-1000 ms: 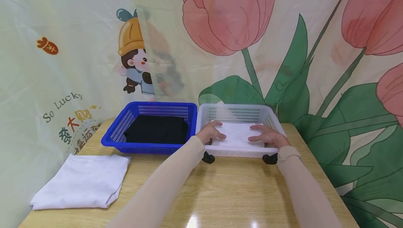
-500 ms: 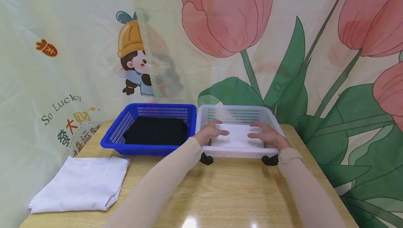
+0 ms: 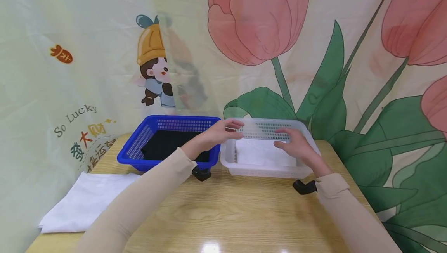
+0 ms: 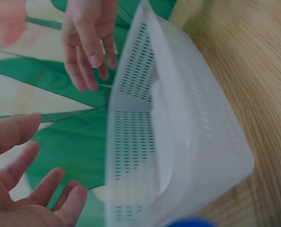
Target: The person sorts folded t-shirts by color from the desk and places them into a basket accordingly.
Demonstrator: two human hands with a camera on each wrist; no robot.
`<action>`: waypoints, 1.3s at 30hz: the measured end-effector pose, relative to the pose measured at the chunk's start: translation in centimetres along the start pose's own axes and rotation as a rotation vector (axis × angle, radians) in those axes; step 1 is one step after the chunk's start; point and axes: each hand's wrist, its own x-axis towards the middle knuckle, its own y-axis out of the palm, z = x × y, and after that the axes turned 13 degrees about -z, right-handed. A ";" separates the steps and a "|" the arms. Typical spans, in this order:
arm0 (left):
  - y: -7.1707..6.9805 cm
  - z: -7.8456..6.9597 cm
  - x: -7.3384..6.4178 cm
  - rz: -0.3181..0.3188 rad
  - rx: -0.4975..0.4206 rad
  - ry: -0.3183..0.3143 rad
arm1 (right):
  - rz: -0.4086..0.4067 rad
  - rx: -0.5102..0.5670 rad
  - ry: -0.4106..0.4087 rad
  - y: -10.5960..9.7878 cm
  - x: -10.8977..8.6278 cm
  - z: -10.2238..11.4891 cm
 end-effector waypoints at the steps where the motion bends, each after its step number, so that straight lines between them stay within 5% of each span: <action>1: -1.0 -0.3 -0.9 0.006 -0.007 0.023 | -0.001 0.023 -0.006 0.0 -0.6 0.9; 6: -6.2 -1.0 -5.7 -0.011 0.007 0.097 | 0.009 0.145 -0.082 1.1 -3.7 5.0; 11: -11.9 0.0 -10.8 -0.055 0.000 0.091 | 0.080 0.298 -0.090 3.5 -6.6 8.2; 23: -22.3 8.5 -21.5 -0.162 0.065 -0.008 | 0.409 0.645 -0.010 12.1 -10.8 11.3; 34: -29.4 15.3 -26.3 -0.145 0.188 -0.048 | 0.557 0.748 0.136 19.6 -10.8 14.4; 39: -32.5 17.5 -27.8 -0.149 0.346 -0.044 | 0.595 0.775 0.156 22.3 -10.7 16.0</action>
